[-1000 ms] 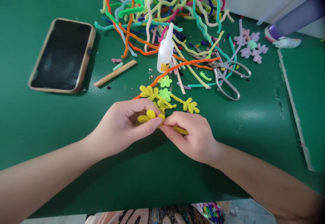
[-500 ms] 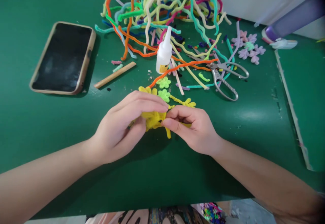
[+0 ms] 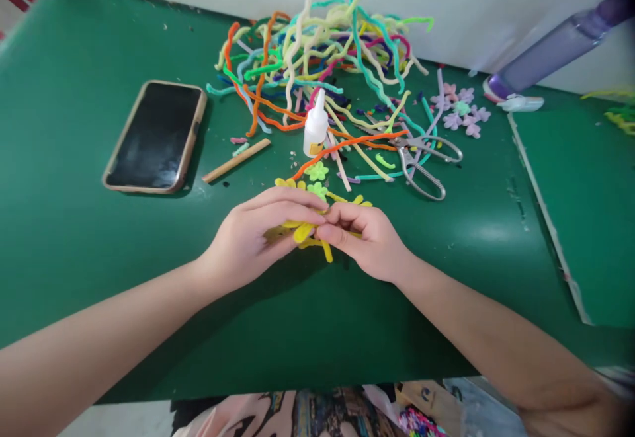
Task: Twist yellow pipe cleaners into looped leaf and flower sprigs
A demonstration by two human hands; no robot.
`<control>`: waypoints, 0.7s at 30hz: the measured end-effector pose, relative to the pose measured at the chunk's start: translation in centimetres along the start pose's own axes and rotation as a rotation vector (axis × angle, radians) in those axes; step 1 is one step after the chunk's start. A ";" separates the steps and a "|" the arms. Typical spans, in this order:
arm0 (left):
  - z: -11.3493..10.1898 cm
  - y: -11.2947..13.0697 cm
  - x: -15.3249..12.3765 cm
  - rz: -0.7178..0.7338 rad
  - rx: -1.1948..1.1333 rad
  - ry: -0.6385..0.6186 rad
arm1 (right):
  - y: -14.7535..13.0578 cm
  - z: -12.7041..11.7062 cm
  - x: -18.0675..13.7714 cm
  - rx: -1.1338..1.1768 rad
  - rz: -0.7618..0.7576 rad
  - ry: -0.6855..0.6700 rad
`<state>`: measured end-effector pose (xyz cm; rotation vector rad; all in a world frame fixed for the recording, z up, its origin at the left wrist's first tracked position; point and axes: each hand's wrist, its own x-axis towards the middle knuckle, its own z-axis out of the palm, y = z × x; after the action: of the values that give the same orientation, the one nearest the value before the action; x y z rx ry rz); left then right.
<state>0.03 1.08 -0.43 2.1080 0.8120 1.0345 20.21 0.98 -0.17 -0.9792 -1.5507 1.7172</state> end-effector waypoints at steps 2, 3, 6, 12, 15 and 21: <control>0.2 0.0 -0.1 0.010 0.010 0.004 | 0.0 0.0 -0.1 -0.010 -0.013 0.011; 0.3 0.1 -0.1 0.002 0.023 0.009 | 0.0 0.1 -0.2 -0.023 -0.015 0.022; 0.2 0.5 0.1 -0.036 0.062 0.033 | -0.4 0.1 -0.4 -0.078 -0.011 0.049; -1.3 1.4 1.5 -0.077 0.042 -0.079 | -2.6 -1.0 -0.3 -0.222 0.035 -0.022; -1.8 1.6 2.7 -0.112 0.062 -0.114 | -3.4 -2.3 0.5 -0.345 0.043 -0.063; -2.0 0.1 5.6 -0.300 0.119 -0.099 | -3.5 -4.4 2.8 -0.434 -0.068 0.004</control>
<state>1.12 5.74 3.03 2.0362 1.1221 0.7335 22.27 6.09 2.85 -1.1190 -1.9782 1.3560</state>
